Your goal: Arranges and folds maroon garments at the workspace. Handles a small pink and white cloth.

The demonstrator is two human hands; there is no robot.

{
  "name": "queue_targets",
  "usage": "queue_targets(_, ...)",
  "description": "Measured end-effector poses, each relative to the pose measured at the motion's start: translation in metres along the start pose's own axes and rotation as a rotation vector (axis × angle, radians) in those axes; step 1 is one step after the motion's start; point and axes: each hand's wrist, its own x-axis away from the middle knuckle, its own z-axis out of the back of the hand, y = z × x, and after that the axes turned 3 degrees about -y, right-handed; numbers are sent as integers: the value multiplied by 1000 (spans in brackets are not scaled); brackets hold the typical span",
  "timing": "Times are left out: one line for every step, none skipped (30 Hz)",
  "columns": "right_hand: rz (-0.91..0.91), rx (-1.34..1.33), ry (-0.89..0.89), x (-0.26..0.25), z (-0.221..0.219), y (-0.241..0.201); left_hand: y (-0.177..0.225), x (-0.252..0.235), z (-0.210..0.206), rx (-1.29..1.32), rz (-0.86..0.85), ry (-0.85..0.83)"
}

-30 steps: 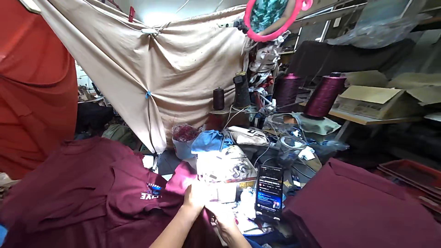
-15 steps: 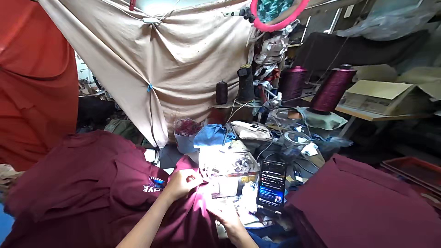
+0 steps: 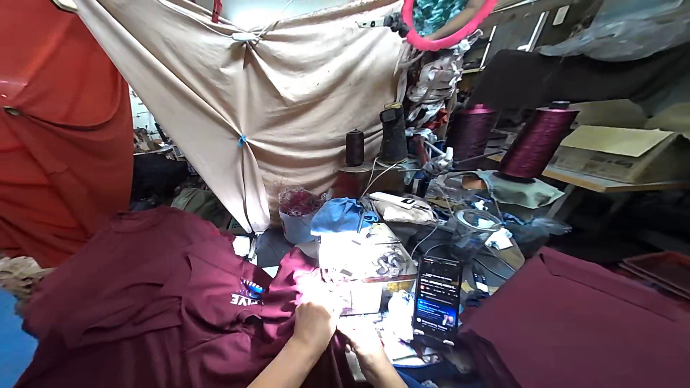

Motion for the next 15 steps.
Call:
queue_targets(-7,7,27,-4,-3,-7,4,-10,6,20,59,-54)
queue_targets(0,17,55,-9,-6,-11,6,-20,9,56,100,-56)
queue_targets(6,14,79,-13,-9,-15,8,-28,10,90,136,-44)
queue_targets(7,5,100,-14,-10,-18,9,-35,12,111,173,-53)
queue_targets(6,1,109,-14,-12,-20,8,-40,15,116,187,-70)
queue_targets(9,16,122,-12,-12,-22,6,-41,18,116,182,-88)
queue_targets(19,54,135,-9,-12,-20,3,-39,23,107,169,-112)
queue_targets(53,109,144,-4,-10,-17,0,-34,30,80,153,-134)
queue_targets(90,171,136,3,-5,-14,-3,-26,37,30,137,-155)
queue_targets(123,205,126,12,-1,-10,-9,-15,43,-14,119,-166)
queue_targets(157,202,117,22,3,-7,-17,-4,47,-46,94,-176)
queue_targets(180,179,107,32,6,-4,-26,7,50,-66,76,-196)
queue_targets(186,170,95,41,9,-3,-36,19,48,-70,43,-178)
queue_targets(182,173,83,49,11,-2,-46,30,41,-44,-17,-99)
queue_targets(174,176,74,54,12,-1,-55,40,30,-2,-97,35)
